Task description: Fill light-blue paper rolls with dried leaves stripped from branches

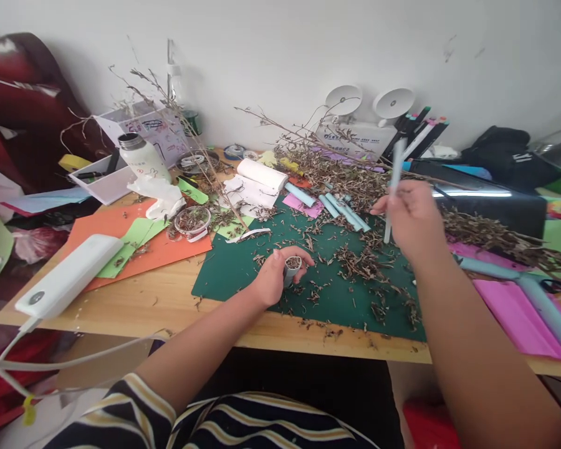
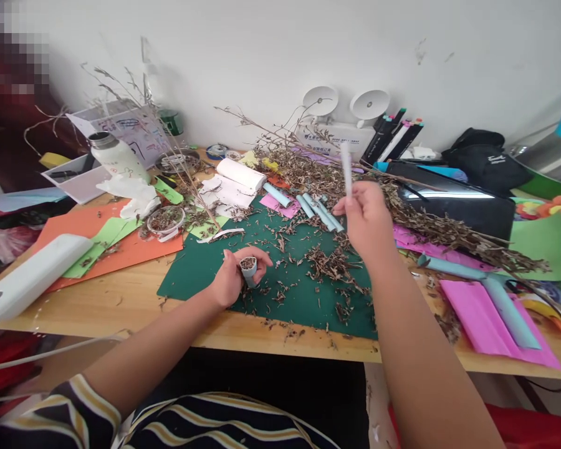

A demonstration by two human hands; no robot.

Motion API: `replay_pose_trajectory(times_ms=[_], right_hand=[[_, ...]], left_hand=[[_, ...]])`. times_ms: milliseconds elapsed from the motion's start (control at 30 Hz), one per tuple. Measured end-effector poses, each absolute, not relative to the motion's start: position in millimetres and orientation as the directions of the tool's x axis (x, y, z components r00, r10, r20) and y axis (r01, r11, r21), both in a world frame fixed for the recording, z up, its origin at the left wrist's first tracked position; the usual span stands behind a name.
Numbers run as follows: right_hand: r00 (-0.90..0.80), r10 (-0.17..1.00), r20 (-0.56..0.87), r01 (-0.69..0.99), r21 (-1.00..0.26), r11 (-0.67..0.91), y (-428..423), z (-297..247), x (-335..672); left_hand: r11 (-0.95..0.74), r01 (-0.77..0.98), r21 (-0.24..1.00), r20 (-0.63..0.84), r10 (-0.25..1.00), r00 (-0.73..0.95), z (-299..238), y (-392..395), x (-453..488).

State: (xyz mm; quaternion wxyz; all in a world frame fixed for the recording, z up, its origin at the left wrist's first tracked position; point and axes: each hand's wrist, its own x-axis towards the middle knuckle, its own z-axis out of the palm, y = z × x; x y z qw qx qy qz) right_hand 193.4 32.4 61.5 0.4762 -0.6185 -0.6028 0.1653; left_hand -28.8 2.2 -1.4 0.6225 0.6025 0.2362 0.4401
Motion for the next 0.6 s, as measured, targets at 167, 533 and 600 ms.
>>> replay_pose_trajectory(times_ms=[167, 533, 600], right_hand=[[0.170, 0.811, 0.560, -0.060, -0.816, 0.576, 0, 98, 134], [-0.011, 0.869, 0.494, -0.333, -0.821, 0.463, -7, 104, 63], [-0.029, 0.866, 0.500, -0.358, -0.814, 0.458, -5, 101, 58]], left_hand=[[-0.101, -0.270, 0.958, 0.229, 0.835, 0.501, -1, 3, -29], [-0.041, -0.197, 0.979, 0.137, 0.853, 0.504, -5, 3, -28], [-0.031, -0.200, 0.979, 0.130, 0.855, 0.502, -7, 3, -27]])
